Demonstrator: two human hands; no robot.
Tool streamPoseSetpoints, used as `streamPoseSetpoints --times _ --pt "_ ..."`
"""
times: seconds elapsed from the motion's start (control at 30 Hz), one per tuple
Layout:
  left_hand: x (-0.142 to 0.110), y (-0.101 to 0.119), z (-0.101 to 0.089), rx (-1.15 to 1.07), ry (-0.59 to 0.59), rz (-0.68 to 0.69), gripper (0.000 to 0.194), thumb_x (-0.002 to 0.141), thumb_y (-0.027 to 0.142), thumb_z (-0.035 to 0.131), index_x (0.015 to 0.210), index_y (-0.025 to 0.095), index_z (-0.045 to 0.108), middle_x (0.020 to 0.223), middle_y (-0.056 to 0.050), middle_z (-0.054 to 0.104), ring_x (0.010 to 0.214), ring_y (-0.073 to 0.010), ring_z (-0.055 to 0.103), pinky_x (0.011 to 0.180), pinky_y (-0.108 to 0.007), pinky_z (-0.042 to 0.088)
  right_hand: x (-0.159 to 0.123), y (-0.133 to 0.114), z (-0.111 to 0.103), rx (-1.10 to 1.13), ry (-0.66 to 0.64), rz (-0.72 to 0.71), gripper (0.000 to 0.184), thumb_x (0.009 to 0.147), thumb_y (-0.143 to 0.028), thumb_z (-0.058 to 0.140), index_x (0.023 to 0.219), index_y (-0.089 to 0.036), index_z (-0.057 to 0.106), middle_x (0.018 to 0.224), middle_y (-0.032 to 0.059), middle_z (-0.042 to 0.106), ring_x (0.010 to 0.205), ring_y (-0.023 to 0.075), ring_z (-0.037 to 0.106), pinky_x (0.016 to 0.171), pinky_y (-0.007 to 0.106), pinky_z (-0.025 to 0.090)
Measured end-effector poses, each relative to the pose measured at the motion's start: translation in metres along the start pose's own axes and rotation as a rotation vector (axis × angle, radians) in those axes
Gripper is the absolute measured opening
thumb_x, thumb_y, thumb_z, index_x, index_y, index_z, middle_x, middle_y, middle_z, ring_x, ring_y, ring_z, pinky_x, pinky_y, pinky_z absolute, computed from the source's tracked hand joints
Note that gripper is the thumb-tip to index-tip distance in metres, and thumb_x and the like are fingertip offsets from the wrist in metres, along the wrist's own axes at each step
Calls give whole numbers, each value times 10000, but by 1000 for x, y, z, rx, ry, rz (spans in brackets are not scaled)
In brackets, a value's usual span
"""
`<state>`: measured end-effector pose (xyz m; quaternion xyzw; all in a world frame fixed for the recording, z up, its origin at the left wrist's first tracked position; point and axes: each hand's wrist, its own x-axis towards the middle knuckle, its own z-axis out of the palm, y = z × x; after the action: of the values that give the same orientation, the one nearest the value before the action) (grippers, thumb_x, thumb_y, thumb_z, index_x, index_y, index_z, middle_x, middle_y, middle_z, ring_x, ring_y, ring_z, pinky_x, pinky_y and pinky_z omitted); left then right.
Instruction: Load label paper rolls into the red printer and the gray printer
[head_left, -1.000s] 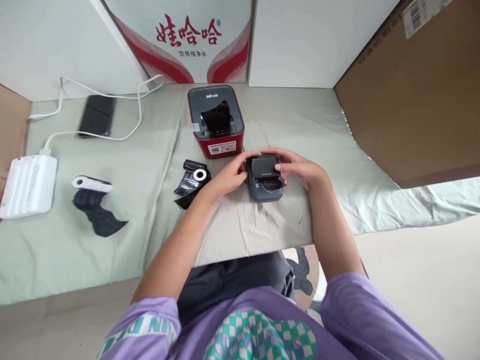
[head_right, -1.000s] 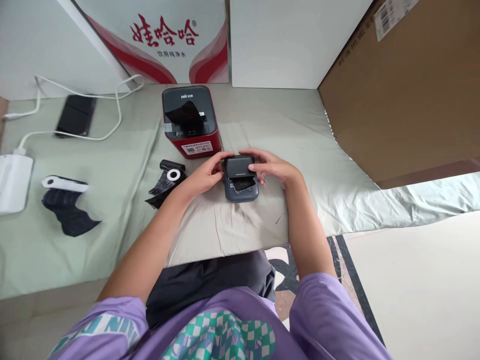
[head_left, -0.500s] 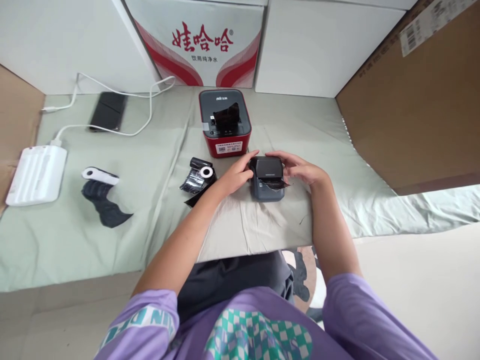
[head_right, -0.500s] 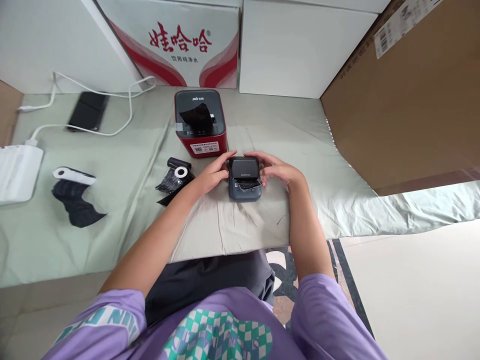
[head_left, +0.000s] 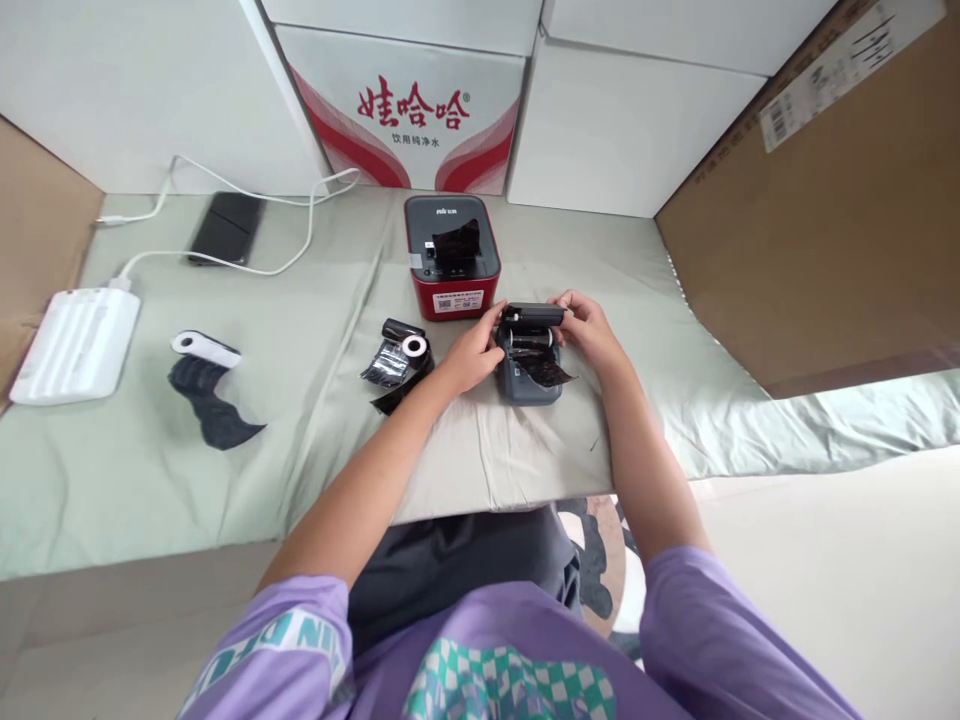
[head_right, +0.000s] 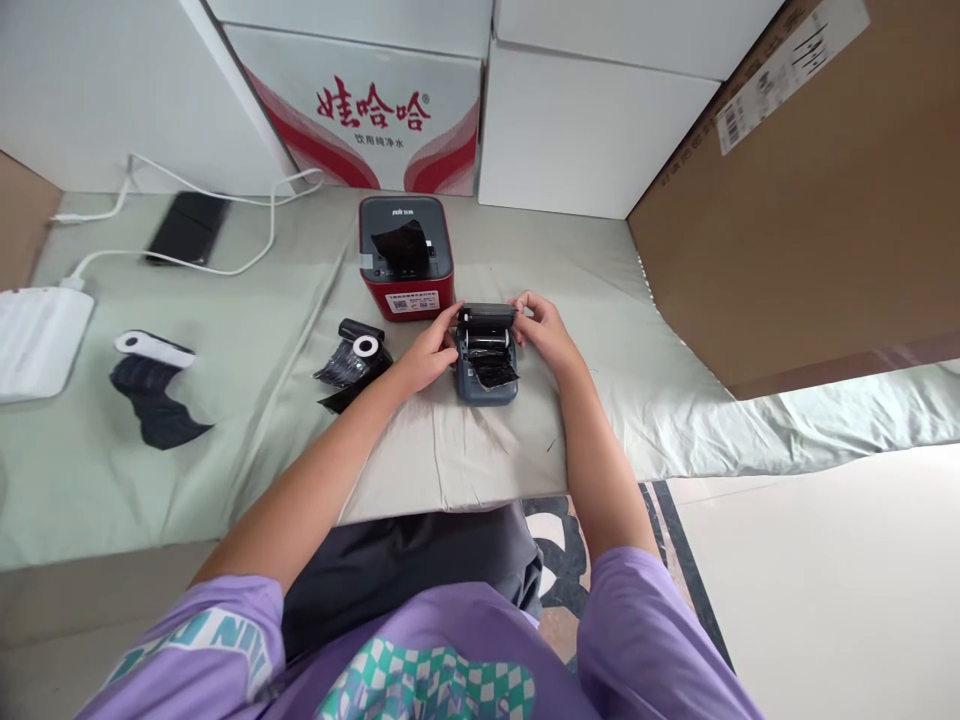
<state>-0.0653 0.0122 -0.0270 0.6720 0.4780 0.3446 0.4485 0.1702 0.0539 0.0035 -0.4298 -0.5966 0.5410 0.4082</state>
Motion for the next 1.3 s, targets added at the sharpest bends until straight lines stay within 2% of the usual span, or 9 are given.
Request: streamPoseSetpoints --times 0.13,0.3,0.5,0.63,0.8,0.97,1.1,1.3 --pt "1 -4 2 9 13 10 884 810 126 562 1655 232 324 983 -44 676 804 -203 617 946 -455 537 2 2 -1 -17 86 -64 388 788 -446 816 751 -210 511 1034 1 623 600 64 483 537 243 413" --pt "3 -7 4 -21 33 49 948 796 125 587 1676 256 257 1242 -95 684 802 -184 639 945 -441 540 1 -2 -7 -73 129 -87 288 810 -502 793 889 -246 688 1045 17 641 656 112 512 582 279 458" --pt "2 -7 4 -13 29 43 948 803 123 580 1681 248 243 1292 -105 675 836 -201 662 971 -461 533 -6 -12 -4 -408 -15 -137 269 833 -484 770 923 -232 799 1219 78 596 856 171 592 661 303 480" --pt "2 -7 4 -22 31 51 951 800 123 587 1679 264 250 1319 -106 668 862 -210 677 988 -475 535 -10 -18 -2 -512 -103 -137 278 832 -481 782 935 -222 795 1274 86 550 858 174 589 672 320 501" --pt "3 -3 4 4 29 27 953 792 128 580 1679 233 247 1373 -129 642 830 -207 671 958 -475 549 -13 -23 1 -588 -222 -104 318 815 -412 789 1078 -235 758 1154 83 525 971 238 602 725 353 547" --pt "3 -4 6 11 32 44 937 800 129 565 1675 247 252 1168 -79 710 799 -207 648 915 -440 552 -17 -25 7 -707 -176 -112 304 816 -327 752 1107 -238 737 1232 105 516 1059 283 607 827 432 573" --pt "4 -7 6 8 47 59 912 811 132 575 1664 265 283 1212 -76 700 804 -198 634 931 -429 540 -20 -22 11 -720 -124 -186 332 845 -350 731 1151 -224 712 1282 130 500 1143 315 582 840 433 572" --pt "4 -5 5 10 59 74 915 800 119 569 1658 257 281 1360 -103 660 796 -177 616 905 -425 553 -16 -15 7 -641 -143 -225 408 903 -541 695 1169 -233 674 1313 140 491 1182 315 547 865 408 551"
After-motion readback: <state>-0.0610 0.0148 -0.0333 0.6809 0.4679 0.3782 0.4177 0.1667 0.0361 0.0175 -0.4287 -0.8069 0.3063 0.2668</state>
